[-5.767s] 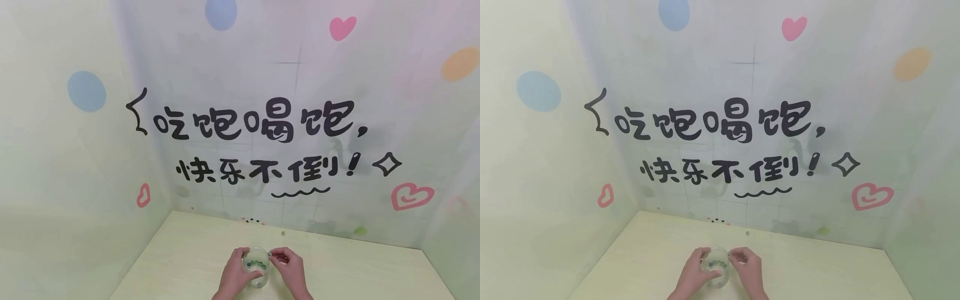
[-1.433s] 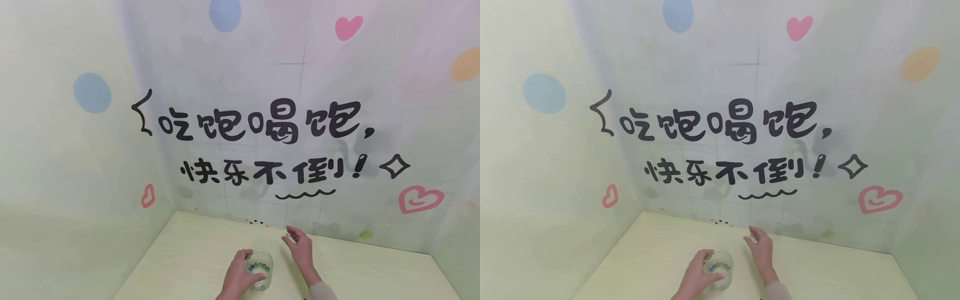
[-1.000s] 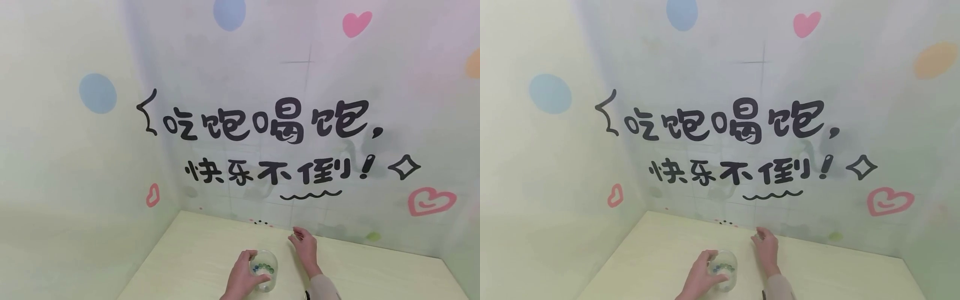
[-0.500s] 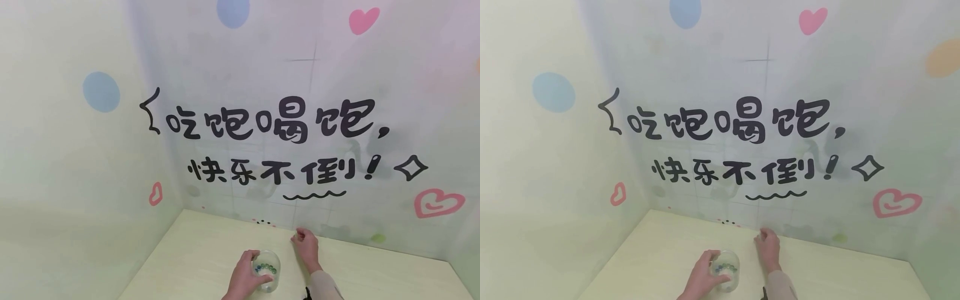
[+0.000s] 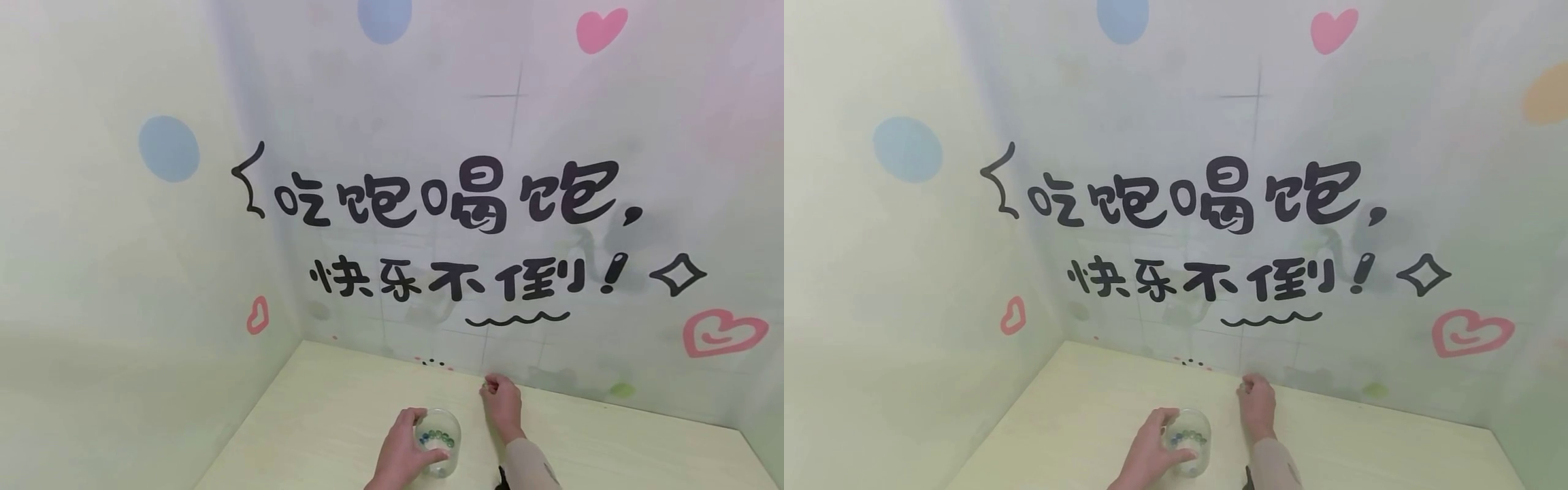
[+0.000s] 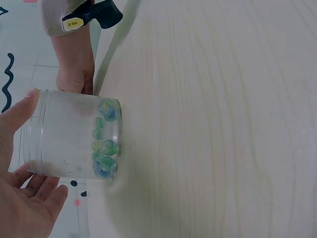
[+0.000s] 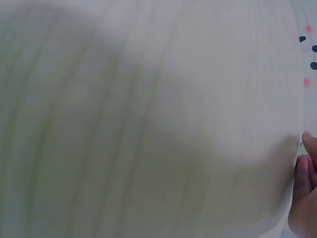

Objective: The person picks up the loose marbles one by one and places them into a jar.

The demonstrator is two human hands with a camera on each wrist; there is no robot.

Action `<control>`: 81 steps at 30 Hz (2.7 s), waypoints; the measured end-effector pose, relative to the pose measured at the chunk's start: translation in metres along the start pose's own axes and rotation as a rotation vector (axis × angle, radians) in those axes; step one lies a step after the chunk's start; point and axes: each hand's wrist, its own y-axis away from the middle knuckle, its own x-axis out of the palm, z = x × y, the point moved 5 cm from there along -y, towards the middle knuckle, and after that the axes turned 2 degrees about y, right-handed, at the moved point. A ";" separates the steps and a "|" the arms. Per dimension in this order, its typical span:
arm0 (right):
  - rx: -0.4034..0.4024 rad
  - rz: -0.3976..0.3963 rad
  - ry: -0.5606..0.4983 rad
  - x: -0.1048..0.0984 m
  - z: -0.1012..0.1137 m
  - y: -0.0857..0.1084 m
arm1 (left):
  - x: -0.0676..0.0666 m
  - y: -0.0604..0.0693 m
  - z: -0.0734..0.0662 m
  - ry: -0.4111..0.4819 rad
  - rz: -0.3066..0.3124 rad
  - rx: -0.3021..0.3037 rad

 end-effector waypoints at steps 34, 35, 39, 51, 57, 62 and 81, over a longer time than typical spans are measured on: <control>0.032 -0.047 0.010 -0.017 0.003 0.023 | 0.004 -0.001 0.002 -0.004 -0.010 -0.006; 0.026 -0.049 0.007 -0.018 0.004 0.024 | 0.004 -0.001 0.002 -0.006 -0.012 -0.002; 0.006 -0.059 -0.010 -0.021 0.007 0.029 | 0.004 -0.001 0.003 -0.010 -0.017 0.009; -0.034 -0.092 -0.058 -0.027 0.014 0.041 | 0.003 -0.002 0.003 -0.005 -0.022 0.022; -0.067 -0.107 -0.088 -0.028 0.020 0.046 | 0.003 -0.006 0.004 0.002 -0.022 0.024; -0.091 -0.109 -0.148 -0.029 0.030 0.051 | 0.002 -0.008 0.003 -0.004 -0.036 0.033; -0.339 0.076 -0.233 -0.021 0.087 0.077 | -0.003 -0.016 0.000 -0.009 -0.043 0.067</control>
